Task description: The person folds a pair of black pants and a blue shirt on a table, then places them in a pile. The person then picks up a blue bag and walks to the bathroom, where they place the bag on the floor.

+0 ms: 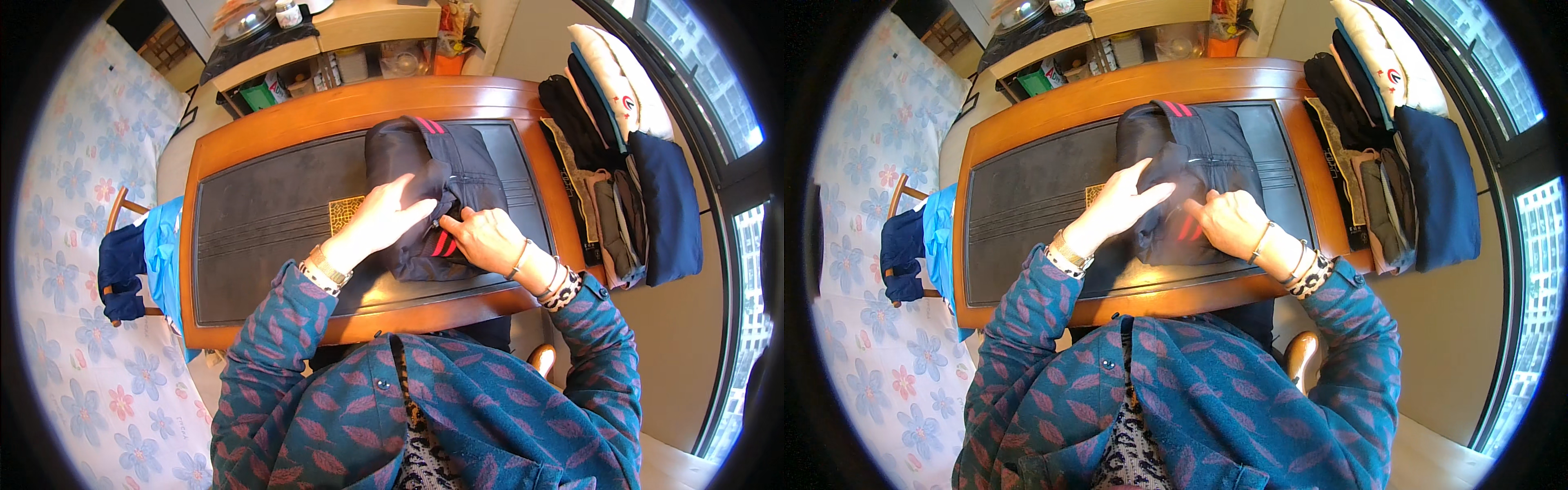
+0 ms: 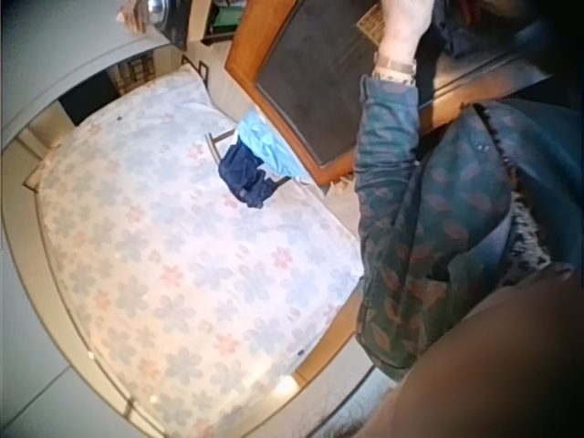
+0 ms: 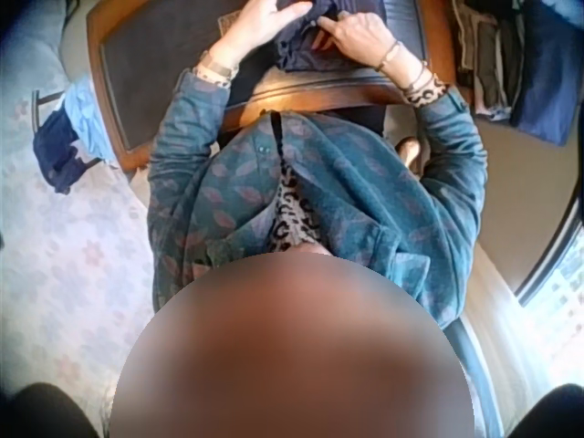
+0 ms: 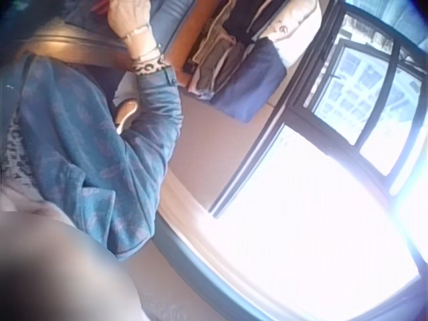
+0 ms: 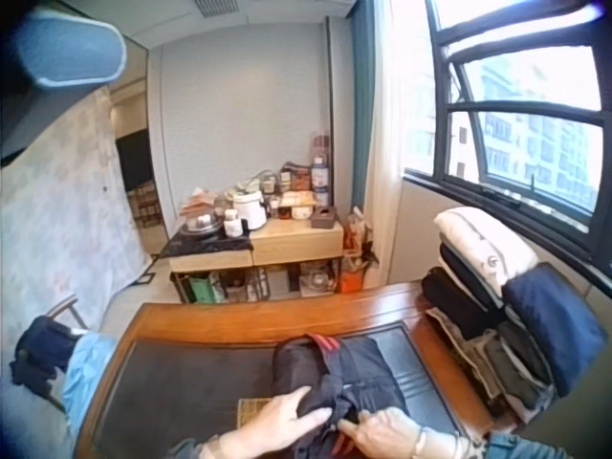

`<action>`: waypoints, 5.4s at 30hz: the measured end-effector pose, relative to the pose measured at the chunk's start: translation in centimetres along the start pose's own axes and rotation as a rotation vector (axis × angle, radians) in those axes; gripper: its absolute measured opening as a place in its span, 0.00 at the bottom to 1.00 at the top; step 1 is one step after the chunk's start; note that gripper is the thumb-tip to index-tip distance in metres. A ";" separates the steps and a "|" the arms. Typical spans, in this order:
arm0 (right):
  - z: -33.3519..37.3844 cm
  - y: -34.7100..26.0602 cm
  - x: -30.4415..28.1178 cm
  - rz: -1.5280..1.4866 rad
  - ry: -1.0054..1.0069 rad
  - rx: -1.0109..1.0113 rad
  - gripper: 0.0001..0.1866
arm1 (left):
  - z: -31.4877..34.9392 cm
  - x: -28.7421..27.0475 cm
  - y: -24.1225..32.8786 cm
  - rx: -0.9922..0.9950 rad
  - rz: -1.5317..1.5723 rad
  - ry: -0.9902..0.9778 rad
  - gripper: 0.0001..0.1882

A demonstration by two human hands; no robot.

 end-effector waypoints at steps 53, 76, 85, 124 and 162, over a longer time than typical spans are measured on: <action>7.1 2.3 -2.6 -1.276 0.511 0.627 0.03 | 0.2 10.6 6.8 0.547 -0.647 -0.220 0.22; 4.2 -1.0 -2.8 -0.729 0.662 0.411 0.06 | -0.2 5.8 3.9 0.482 0.186 -0.134 0.13; 3.1 -2.4 -1.3 -0.440 0.600 0.275 0.09 | -6.5 -2.2 6.3 0.646 -0.735 0.357 0.34; -7.9 -5.5 3.7 -0.340 0.051 -0.012 0.06 | 9.7 -5.0 2.5 0.461 -0.291 0.631 0.14; -8.5 -9.6 -0.3 -0.279 0.305 -0.123 0.09 | 12.8 -4.4 0.8 0.289 -0.470 0.622 0.10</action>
Point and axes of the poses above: each hand's wrist, its own z-axis away from the middle knuckle, its own x-axis out of the palm, y = z × x, the point moved 10 cm from there along -z, towards the middle knuckle, and after that the axes turned 2 degrees about -z, right-handed, at the moved point
